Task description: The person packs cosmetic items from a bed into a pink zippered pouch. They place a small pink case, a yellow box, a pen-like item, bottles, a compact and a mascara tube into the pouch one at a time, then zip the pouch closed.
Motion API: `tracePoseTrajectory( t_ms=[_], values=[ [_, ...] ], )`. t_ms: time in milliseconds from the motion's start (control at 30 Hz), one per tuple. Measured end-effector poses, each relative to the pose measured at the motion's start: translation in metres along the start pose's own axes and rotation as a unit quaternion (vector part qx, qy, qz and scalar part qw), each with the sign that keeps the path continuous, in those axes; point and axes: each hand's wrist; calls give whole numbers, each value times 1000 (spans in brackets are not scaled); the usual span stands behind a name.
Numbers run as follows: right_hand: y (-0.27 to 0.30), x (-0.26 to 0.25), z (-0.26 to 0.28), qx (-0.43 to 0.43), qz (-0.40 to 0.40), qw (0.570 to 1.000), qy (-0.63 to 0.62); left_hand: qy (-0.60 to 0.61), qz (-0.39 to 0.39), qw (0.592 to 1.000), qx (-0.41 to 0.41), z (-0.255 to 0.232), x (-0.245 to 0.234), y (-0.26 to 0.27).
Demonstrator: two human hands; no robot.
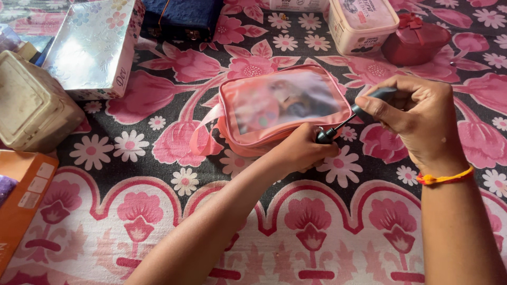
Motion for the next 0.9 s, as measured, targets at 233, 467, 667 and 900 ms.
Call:
tracePoseTrajectory(
  t_ms=[233,467,667,900],
  values=[
    [-2,5,0,10,-30,999,-22,-15,-14,999,-43,-2,-1,0],
    [-2,6,1,27,-50,998,-24,-7,-12,999,-38,-3,0,0],
    [-2,5,-2,16,-49,997,-51,-3,-7,1000,-23,-2,0,1],
    [-2,3,-5,6,-50,998,-37,-6,-7,1000,-24,-2,1,0]
  ],
)
Point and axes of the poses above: each hand's wrist, its own y-axis away from the middle knuckle, its own x-axis out of the palm, z = x × y, and after that the axes turned 3 degrees about z, right-handed
